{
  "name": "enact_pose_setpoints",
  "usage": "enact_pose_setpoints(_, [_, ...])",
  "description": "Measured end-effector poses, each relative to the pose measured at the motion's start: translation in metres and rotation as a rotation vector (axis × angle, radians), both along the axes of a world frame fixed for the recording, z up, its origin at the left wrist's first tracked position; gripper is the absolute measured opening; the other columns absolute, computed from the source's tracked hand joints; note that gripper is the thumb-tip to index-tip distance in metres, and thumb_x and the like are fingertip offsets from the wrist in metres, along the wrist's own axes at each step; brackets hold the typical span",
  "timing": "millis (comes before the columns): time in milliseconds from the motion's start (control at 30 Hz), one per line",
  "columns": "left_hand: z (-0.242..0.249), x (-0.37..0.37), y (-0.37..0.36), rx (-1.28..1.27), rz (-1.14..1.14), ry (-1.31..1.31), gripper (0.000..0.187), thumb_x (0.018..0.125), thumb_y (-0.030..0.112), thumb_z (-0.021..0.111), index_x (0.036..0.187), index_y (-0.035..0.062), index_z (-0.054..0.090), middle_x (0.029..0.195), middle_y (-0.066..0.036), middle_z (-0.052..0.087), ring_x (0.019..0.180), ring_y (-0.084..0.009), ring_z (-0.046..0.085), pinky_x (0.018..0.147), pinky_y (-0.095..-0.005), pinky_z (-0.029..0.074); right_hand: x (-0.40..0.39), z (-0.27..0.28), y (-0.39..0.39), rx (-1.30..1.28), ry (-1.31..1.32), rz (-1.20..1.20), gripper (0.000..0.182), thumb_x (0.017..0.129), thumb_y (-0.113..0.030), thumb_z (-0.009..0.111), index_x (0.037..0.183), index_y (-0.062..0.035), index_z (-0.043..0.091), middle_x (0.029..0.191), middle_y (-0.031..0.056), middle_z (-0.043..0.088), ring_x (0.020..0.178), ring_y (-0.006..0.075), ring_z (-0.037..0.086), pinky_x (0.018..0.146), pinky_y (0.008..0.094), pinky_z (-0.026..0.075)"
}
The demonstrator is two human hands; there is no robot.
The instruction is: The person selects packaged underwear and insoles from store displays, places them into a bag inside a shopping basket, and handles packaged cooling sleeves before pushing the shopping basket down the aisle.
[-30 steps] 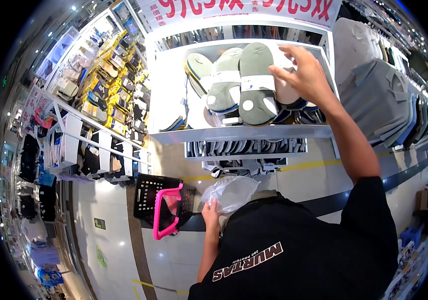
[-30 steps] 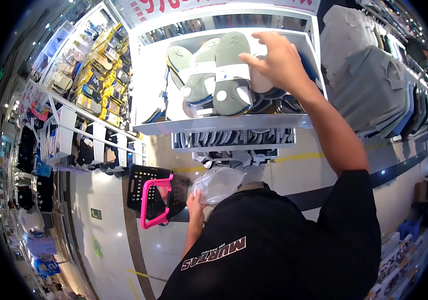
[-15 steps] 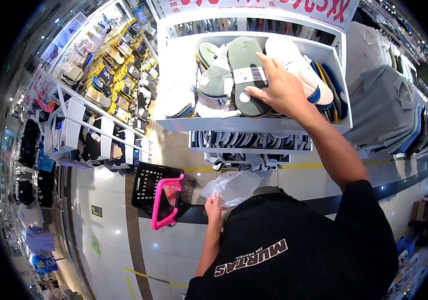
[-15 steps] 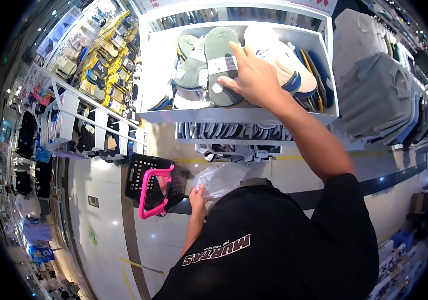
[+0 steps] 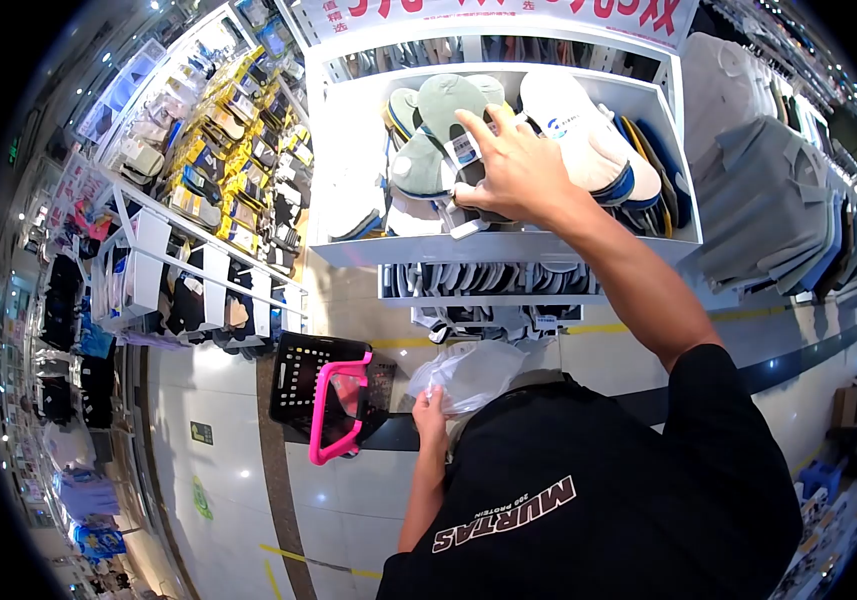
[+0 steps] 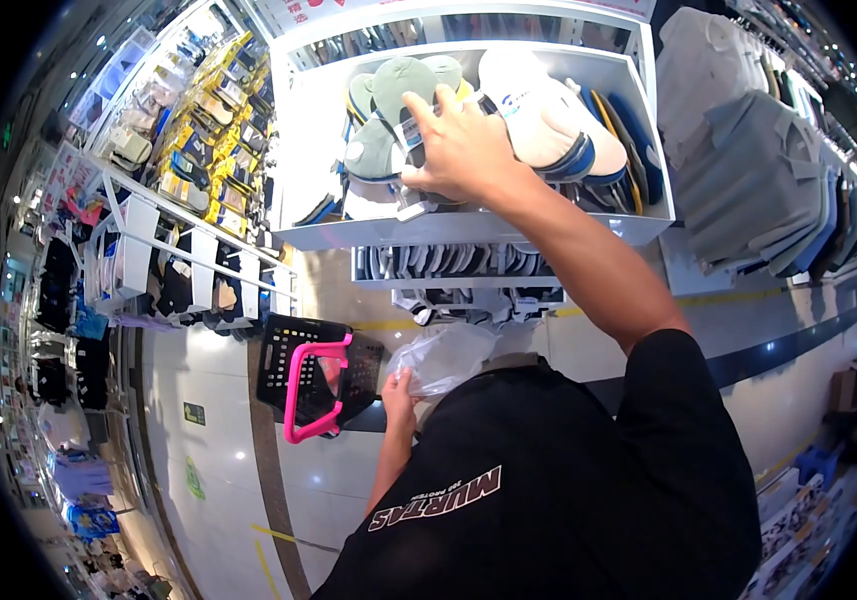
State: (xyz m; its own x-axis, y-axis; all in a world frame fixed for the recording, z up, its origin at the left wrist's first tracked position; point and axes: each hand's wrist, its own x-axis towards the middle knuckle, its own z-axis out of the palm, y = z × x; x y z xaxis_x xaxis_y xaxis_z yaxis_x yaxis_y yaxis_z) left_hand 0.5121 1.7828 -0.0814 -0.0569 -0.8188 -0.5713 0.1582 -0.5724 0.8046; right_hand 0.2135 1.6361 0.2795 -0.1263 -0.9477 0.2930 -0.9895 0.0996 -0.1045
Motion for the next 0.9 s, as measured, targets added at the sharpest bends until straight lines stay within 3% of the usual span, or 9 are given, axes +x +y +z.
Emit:
enact_pose_setpoints(200, [0.007,0.0,0.002,0.005,0.027,0.017,0.022,0.097,0.026,0.062,0.105,0.0061,0.063,0.084,-0.002,0.063,0.07,-0.0111,0.06,0.055,-0.0279,0.051,-0.003,0.013,-0.005,-0.079,-0.054,-0.012,0.079,0.069,-0.042,0.075,0.139,-0.018,0.046,0.14,0.0147,0.048,0.116,0.0349,0.058,0.091,0.0461,0.053])
enact_pose_setpoints(400, [0.004,0.015,0.007,0.031,0.037,0.025,0.023,0.097,0.026,0.061,0.106,0.0051,0.063,0.085,-0.003,0.064,0.07,-0.012,0.061,0.056,-0.0276,0.051,-0.063,0.057,0.01,-0.285,0.047,-0.105,0.066,0.074,-0.045,0.072,0.132,-0.0173,0.056,0.128,0.0108,0.057,0.107,0.0318,0.064,0.086,0.047,0.053])
enact_pose_setpoints(500, [0.006,0.014,0.004,0.05,0.031,0.015,0.022,0.097,0.025,0.061,0.105,0.0045,0.063,0.086,-0.003,0.064,0.07,-0.0121,0.061,0.055,-0.0277,0.051,-0.086,0.055,0.018,0.009,0.086,-0.213,0.064,0.078,-0.047,0.071,0.132,-0.0168,0.056,0.124,0.0096,0.06,0.107,0.032,0.064,0.086,0.0463,0.052])
enact_pose_setpoints(533, [0.005,0.014,0.003,0.045,0.028,0.016,0.022,0.097,0.025,0.061,0.105,0.0043,0.063,0.086,-0.003,0.064,0.07,-0.0122,0.061,0.056,-0.0278,0.052,-0.095,0.042,0.018,-0.017,0.109,-0.179,0.064,0.079,-0.048,0.071,0.132,-0.0162,0.055,0.127,0.0102,0.059,0.107,0.0323,0.064,0.087,0.047,0.051])
enact_pose_setpoints(567, [0.003,0.014,0.0,0.038,0.025,0.018,0.022,0.097,0.025,0.061,0.105,0.0041,0.063,0.086,-0.003,0.064,0.07,-0.0123,0.061,0.056,-0.0278,0.052,-0.1,0.03,0.022,-0.082,0.134,-0.165,0.065,0.08,-0.048,0.069,0.135,-0.017,0.053,0.134,0.0095,0.055,0.107,0.0298,0.065,0.089,0.0423,0.052])
enact_pose_setpoints(633, [0.0,0.013,-0.006,0.031,0.007,0.038,0.022,0.097,0.025,0.06,0.105,0.004,0.063,0.086,-0.003,0.063,0.071,-0.0124,0.061,0.056,-0.0278,0.052,-0.096,0.03,0.027,-0.134,-0.001,-0.259,0.067,0.081,-0.048,0.069,0.137,-0.0179,0.051,0.141,0.0089,0.05,0.11,0.0305,0.064,0.09,0.0425,0.052])
enact_pose_setpoints(800, [0.012,0.014,-0.02,0.027,-0.046,0.067,0.021,0.098,0.024,0.06,0.104,0.0046,0.063,0.085,-0.002,0.062,0.071,-0.0113,0.06,0.057,-0.0278,0.051,-0.096,0.035,0.039,-0.09,-0.231,-0.449,0.078,0.079,-0.052,0.068,0.14,-0.0083,0.049,0.109,0.0189,0.071,0.107,0.0344,0.066,0.092,0.0433,0.049])
enact_pose_setpoints(900, [0.017,0.018,-0.028,0.033,-0.061,0.066,0.02,0.098,0.024,0.06,0.103,0.0048,0.063,0.085,-0.002,0.062,0.07,-0.0106,0.059,0.057,-0.0274,0.05,-0.084,0.028,0.046,-0.045,-0.277,-0.491,0.077,0.078,-0.053,0.068,0.137,-0.0078,0.053,0.115,0.0193,0.069,0.11,0.0344,0.065,0.093,0.0429,0.049])
